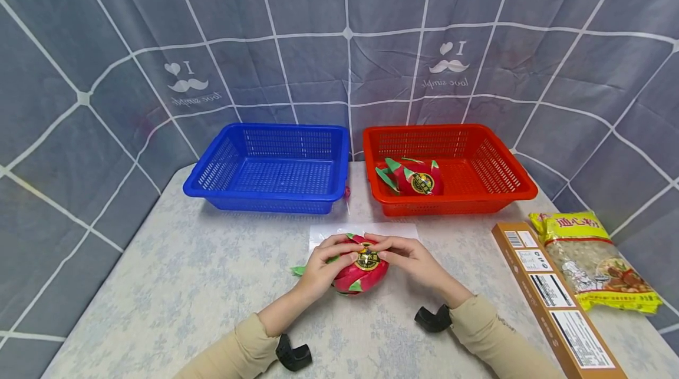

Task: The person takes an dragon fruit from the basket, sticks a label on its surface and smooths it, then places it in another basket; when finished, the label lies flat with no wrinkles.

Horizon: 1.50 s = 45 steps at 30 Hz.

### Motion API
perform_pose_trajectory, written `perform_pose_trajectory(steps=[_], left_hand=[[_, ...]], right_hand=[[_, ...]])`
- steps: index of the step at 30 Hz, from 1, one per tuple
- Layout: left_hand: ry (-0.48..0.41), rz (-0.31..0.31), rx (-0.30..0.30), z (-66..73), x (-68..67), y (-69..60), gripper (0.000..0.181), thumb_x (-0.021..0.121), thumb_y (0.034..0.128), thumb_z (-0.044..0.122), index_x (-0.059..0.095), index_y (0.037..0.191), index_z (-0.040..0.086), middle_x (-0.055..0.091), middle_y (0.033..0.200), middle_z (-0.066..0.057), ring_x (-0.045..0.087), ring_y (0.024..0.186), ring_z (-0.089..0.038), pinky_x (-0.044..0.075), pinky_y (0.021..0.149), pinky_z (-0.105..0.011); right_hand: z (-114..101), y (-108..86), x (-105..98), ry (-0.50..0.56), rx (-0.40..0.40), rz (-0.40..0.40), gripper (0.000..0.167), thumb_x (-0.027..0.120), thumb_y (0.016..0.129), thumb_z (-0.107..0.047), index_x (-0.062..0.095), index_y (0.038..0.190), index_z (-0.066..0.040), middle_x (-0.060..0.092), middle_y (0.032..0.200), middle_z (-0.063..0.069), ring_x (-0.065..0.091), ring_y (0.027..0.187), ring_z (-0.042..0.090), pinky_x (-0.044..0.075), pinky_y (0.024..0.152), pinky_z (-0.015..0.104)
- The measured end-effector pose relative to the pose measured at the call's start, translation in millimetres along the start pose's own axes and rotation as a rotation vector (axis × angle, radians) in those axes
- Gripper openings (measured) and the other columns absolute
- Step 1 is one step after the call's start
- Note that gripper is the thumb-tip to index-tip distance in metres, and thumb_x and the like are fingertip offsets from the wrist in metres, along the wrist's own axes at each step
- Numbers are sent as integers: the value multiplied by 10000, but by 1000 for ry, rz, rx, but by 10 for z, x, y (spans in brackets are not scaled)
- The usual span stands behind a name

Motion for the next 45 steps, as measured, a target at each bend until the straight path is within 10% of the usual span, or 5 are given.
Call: perform_pose_trajectory(steps=[8,15,22,34,45], left_hand=[[102,-3,120,65,30,-20,217,700,813,49,722,1029,42,582,1181,-129,493,1122,-319,380,908,-472],[161,30,98,209,45,-59,275,760,763,103,727,1035,77,587,1195,-124,470,1133,-335,302,913,-515],[197,62,99,47,38,-64,354,841,684,253,745,1022,212,584,1194,16,472,1127,-226,386,860,-458],[109,23,130,31,16,-46,293,776,748,80,729,1037,78,582,1209,-97,492,1147,-287,401,922,-476],[65,30,32,27,5,-34,211,614,861,84,721,1040,52,596,1218,-100,486,1179,-280,308,987,-515]], right_hand=[[-113,-4,162,-144,23,230,145,606,910,-58,680,1030,-24,633,1169,150,585,1108,225,475,874,235],[-314,2,261,-183,115,330,144,664,860,-32,679,997,13,652,1122,154,623,1016,225,505,818,255],[-74,-14,108,-224,84,136,258,717,840,-158,676,1092,-121,621,1206,46,566,1124,177,497,854,273],[-60,-19,-39,-201,14,-97,407,670,876,-130,594,1274,-84,521,1350,47,453,1248,174,442,946,290],[-16,19,58,-57,81,86,283,582,926,-97,640,1187,-4,594,1249,118,506,1203,114,399,971,228]])
Point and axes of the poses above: each hand's wrist, its own y-axis towards the middle knuckle, its own x-axis out of the palm, z = x × y, the point moved 2 cm from there along y, towards the middle knuckle
